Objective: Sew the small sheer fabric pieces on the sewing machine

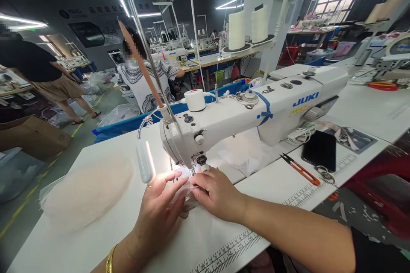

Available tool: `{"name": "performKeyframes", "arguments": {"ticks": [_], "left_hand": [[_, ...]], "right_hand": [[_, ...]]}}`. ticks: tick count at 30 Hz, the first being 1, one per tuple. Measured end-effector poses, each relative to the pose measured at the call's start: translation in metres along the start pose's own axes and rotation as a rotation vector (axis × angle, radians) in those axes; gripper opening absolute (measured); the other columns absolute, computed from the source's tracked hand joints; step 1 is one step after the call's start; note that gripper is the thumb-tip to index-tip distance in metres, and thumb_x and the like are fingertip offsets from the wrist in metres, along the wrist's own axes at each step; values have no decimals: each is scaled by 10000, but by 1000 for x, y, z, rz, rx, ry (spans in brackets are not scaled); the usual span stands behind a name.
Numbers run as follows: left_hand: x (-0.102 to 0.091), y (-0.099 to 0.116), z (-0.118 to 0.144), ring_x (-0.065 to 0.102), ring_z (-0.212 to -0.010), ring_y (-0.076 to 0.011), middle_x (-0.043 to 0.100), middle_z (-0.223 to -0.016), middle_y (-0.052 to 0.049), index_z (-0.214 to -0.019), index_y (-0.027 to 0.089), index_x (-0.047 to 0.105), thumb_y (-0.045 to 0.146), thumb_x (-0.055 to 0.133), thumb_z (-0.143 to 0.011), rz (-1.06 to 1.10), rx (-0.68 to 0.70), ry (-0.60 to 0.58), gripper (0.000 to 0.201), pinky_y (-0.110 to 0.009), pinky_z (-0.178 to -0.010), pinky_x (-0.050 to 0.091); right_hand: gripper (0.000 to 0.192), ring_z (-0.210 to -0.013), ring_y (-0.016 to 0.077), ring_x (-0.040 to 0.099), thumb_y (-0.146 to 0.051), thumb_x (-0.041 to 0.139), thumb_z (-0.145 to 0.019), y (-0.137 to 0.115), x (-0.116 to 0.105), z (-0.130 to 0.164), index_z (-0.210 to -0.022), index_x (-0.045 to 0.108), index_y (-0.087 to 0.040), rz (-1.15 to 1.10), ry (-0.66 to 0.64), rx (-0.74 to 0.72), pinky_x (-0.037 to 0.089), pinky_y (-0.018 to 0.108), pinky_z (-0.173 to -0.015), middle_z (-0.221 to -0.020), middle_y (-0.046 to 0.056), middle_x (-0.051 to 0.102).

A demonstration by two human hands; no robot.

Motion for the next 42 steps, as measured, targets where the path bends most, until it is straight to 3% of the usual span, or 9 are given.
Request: {"name": "performKeyframes", "arguments": {"ticks": [11,18,28,42], "left_hand": [[-10,5,-2,709,-1026,-227,676,-1225,-96,-1173,259,672,75,578,-1013,-32,45,86,261,-373,-840,479],[-13,10,-2,708,-976,-218,683,-1214,-100,-1208,245,685,56,559,-1020,-97,108,104,295,-377,-858,453],[-9,-1,-1,710,-990,-222,685,-1164,-84,-1186,266,678,84,563,-1031,-18,30,86,265,-372,-813,467],[-7,-3,-1,693,-991,-227,664,-1163,-77,-1223,270,672,75,570,-1022,21,2,55,298,-382,-828,474]], "right_hand": [[132,-748,185,556,-186,507,-1017,-5,-2,0,-951,613,-227,39,45,-63,420,311,-684,-795,5,639],[150,-734,182,545,-205,492,-1023,-6,-2,0,-900,575,-225,57,40,-49,415,318,-686,-772,0,621],[68,-780,196,581,-237,558,-1014,-2,-6,3,-1075,589,-237,6,74,8,455,311,-692,-849,10,656],[154,-756,185,585,-291,544,-1076,-4,-10,2,-943,591,-230,13,111,-18,465,313,-712,-818,7,642]]}}
Point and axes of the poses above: each hand's wrist, its own z-axis away from the middle knuckle, its own x-axis out of the palm, y = z × x, the point moved 9 cm from there along -z, towards the middle knuckle
